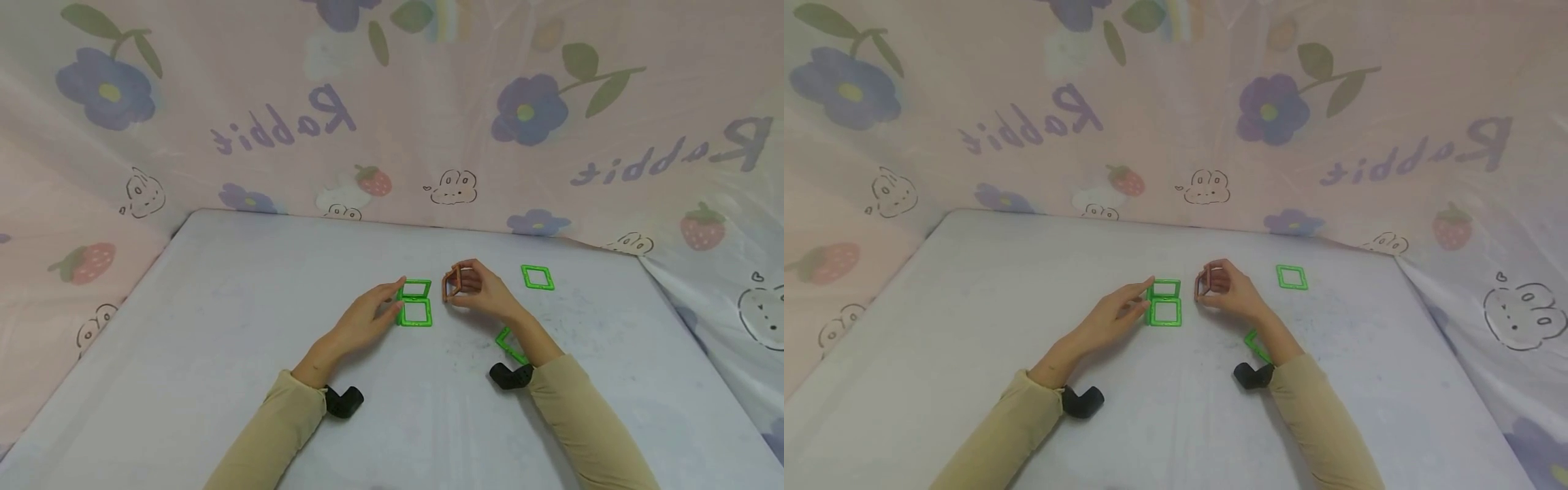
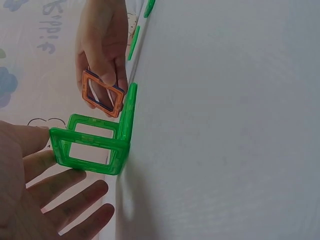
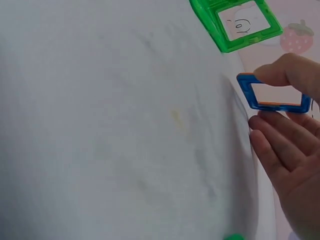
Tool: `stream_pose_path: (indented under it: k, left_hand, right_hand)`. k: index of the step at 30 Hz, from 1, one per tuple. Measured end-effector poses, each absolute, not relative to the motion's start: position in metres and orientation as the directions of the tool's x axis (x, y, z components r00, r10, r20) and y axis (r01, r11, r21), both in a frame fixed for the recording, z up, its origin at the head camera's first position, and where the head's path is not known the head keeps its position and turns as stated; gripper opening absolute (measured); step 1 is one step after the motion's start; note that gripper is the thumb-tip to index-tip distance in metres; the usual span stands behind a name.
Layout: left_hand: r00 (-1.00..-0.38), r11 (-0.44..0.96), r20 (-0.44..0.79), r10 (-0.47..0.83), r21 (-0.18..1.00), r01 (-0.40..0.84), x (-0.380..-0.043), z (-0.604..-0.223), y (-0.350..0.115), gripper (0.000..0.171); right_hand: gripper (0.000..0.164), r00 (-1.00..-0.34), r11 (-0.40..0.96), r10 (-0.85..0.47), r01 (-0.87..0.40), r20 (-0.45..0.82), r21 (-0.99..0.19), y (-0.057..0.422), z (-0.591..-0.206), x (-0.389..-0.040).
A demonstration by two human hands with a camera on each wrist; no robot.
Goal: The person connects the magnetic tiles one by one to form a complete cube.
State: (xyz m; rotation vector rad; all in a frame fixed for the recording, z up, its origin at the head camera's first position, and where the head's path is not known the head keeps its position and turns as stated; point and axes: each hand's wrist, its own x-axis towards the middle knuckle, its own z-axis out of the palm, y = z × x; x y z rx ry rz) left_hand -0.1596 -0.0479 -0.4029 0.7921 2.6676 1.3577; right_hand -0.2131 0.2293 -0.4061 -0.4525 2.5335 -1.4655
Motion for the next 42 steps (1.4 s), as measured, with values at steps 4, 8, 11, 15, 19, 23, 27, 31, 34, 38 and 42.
stream_pose_path:
  k: [4,8,11,15,19,23,27,31,34,38,42]
  left_hand:
    - [-0.871,0.487,0.181,0.457,0.768,0.415,-0.159,-0.402,-0.048,0.051]
    - [-0.874,0.492,0.174,0.454,0.769,0.409,-0.159,-0.401,-0.048,0.051]
    - [-0.876,0.495,0.169,0.452,0.769,0.404,-0.159,-0.4,-0.048,0.052]
    - [-0.877,0.501,0.163,0.451,0.767,0.4,-0.159,-0.399,-0.048,0.052]
    - [-0.873,0.502,0.172,0.456,0.761,0.412,-0.159,-0.4,-0.048,0.052]
    - [-0.87,0.499,0.181,0.458,0.758,0.42,-0.16,-0.401,-0.048,0.052]
    - [-0.871,0.499,0.178,0.458,0.759,0.418,-0.16,-0.402,-0.047,0.052]
    - [-0.872,0.501,0.17,0.458,0.762,0.411,-0.159,-0.401,-0.047,0.052]
    - [-0.874,0.504,0.164,0.457,0.762,0.406,-0.159,-0.401,-0.047,0.052]
    - [-0.877,0.505,0.163,0.453,0.763,0.403,-0.158,-0.402,-0.047,0.052]
    - [-0.875,0.5,0.168,0.454,0.764,0.406,-0.158,-0.402,-0.047,0.052]
  right_hand:
    - [0.063,-0.932,0.482,-0.362,-0.191,0.004,-0.855,0.23,-0.406,-0.21]
    - [0.063,-0.925,0.492,-0.379,-0.208,0.008,-0.846,0.231,-0.406,-0.206]
    - [0.063,-0.918,0.488,-0.396,-0.222,0.012,-0.844,0.231,-0.406,-0.202]
    - [0.063,-0.909,0.481,-0.417,-0.233,0.013,-0.845,0.23,-0.406,-0.199]
    - [0.064,-0.904,0.482,-0.427,-0.239,0.012,-0.843,0.229,-0.405,-0.195]
    - [0.063,-0.902,0.489,-0.432,-0.25,0.017,-0.836,0.228,-0.404,-0.192]
    - [0.062,-0.894,0.477,-0.448,-0.259,0.021,-0.84,0.227,-0.405,-0.191]
    - [0.06,-0.888,0.464,-0.459,-0.255,0.016,-0.849,0.225,-0.406,-0.189]
    - [0.06,-0.889,0.467,-0.457,-0.255,0.017,-0.847,0.224,-0.407,-0.186]
    - [0.06,-0.886,0.463,-0.463,-0.27,0.029,-0.844,0.222,-0.408,-0.185]
    - [0.059,-0.881,0.455,-0.473,-0.277,0.034,-0.846,0.219,-0.409,-0.185]
